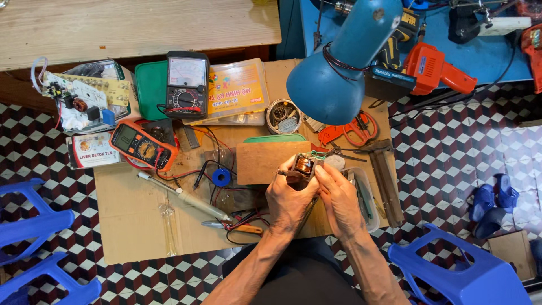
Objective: The person holds a small copper-wound coil and uses a green-handled screwdriver to adjust or strip wires on the component. They repeatedly reposition the coil and manipulate the wires with the screwdriver and their fingers under a blue desk lamp.
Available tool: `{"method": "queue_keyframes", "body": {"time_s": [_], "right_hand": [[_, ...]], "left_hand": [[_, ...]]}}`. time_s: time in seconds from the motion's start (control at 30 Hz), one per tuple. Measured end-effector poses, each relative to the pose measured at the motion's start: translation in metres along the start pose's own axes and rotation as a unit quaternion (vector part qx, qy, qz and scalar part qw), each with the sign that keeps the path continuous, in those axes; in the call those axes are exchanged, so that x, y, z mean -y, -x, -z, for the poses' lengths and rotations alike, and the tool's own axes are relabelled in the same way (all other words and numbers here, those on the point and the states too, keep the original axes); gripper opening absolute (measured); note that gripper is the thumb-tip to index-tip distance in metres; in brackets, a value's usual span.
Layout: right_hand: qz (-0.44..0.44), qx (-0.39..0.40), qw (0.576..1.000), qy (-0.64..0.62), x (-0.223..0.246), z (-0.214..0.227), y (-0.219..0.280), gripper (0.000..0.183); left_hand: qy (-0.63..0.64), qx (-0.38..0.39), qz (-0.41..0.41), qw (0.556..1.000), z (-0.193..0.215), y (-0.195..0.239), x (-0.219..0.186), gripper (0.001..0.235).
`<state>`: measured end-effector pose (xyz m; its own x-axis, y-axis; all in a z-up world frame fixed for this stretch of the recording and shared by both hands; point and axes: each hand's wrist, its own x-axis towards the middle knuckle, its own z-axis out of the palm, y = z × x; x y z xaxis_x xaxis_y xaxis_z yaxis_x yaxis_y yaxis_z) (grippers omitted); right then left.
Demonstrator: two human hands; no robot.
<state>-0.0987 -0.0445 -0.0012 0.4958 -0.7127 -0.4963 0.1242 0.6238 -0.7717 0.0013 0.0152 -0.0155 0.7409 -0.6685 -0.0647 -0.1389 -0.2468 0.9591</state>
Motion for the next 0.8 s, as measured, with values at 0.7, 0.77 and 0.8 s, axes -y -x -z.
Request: {"method": "queue_keyframes", "body": {"time_s": [0.7,0.77,0.8], "right_hand": [[-0.044,0.056,0.984,-0.160,-0.008,0.051,-0.052,0.050],[-0.045,0.059,0.981,-0.179,-0.012,0.056,-0.055,0.049],[-0.040,0.059,0.980,-0.184,-0.013,0.059,-0.055,0.048]], "left_hand": [[0.042,0.148,-0.121,0.981,0.052,-0.067,-0.030,0.028],[0.048,0.160,-0.140,0.976,0.047,-0.072,-0.035,0.026],[0.051,0.167,-0.150,0.973,0.045,-0.073,-0.038,0.025]]}}
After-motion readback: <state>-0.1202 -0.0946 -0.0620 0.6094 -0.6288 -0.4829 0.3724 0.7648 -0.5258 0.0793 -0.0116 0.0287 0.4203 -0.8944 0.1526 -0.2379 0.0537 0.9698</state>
